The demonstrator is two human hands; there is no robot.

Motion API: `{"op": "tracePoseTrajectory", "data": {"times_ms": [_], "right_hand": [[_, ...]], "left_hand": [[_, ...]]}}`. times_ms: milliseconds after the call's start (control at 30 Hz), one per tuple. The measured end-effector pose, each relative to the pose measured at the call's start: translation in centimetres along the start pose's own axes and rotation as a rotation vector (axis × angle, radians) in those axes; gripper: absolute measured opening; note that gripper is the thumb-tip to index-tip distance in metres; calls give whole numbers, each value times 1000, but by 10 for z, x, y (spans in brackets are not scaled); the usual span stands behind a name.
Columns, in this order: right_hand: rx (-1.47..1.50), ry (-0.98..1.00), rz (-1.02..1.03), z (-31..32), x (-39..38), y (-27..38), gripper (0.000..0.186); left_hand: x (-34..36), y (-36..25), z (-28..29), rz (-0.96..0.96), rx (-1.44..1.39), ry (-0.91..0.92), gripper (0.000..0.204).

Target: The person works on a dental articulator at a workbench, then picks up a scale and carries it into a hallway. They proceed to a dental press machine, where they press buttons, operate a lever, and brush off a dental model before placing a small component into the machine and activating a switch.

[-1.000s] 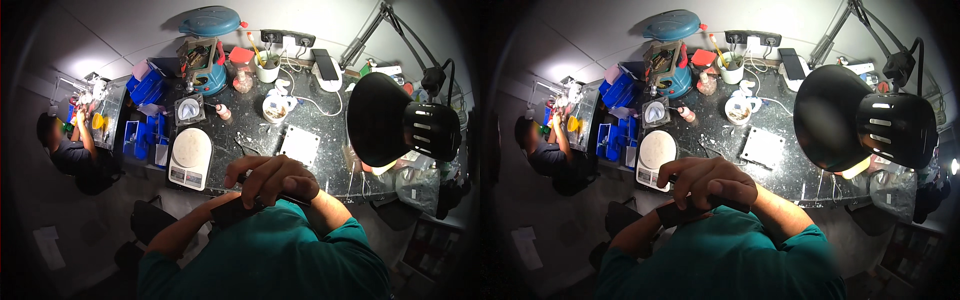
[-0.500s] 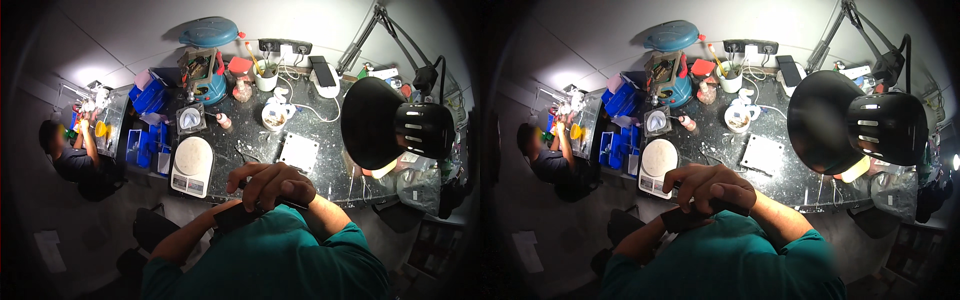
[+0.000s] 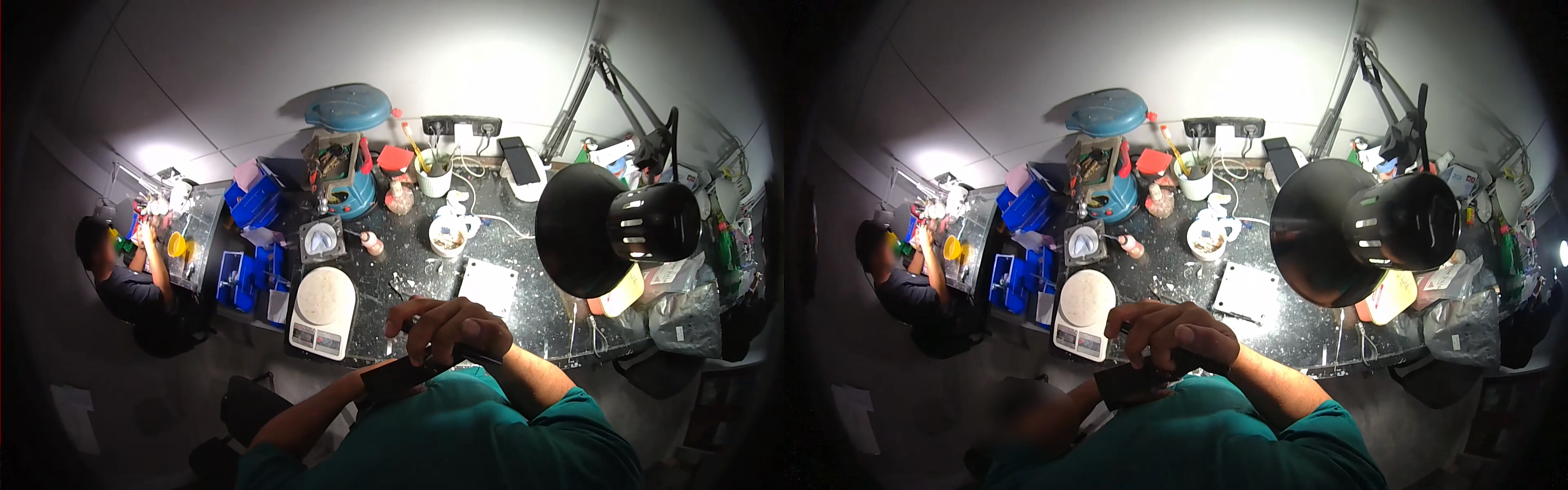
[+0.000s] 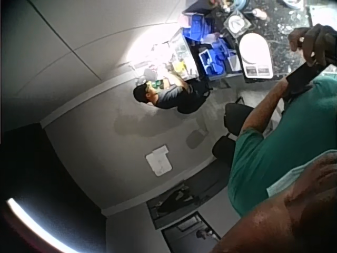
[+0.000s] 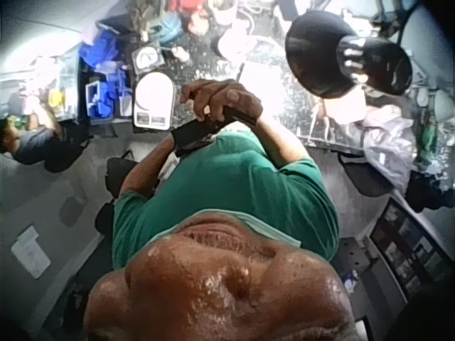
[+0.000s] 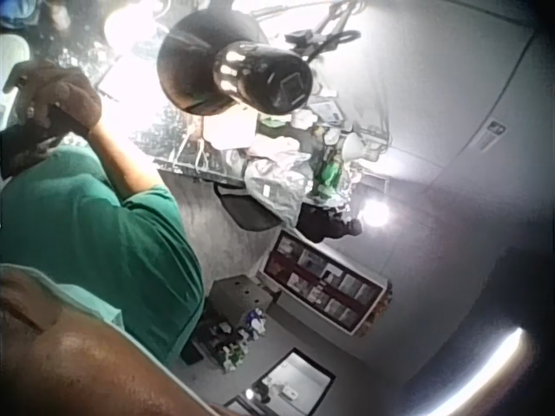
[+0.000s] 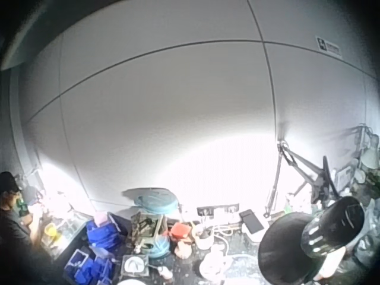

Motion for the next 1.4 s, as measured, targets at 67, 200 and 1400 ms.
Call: {"op": "tracePoseTrajectory", "data": {"times_ms": [67, 200, 1400], "right_hand": [[19, -8, -14, 1, -1, -2, 62], [132, 65, -3, 17, 0, -12, 48], [-1159, -406, -279, 80, -83, -11, 25]], "left_hand": [[-1, -13, 2, 22, 61, 21, 55], [-4, 26, 3, -27, 67, -181, 40], [0, 11, 36, 357, 311, -614, 41]]}}
Point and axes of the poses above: each hand's wrist, its own x-axis towards the middle knuckle, its own z-axis out of the back of the hand, y = z × x, the point moved 4 cm from there along x, towards the middle knuckle, and after that the axes turned 11 degrees about -x, right-handed, at the moved point
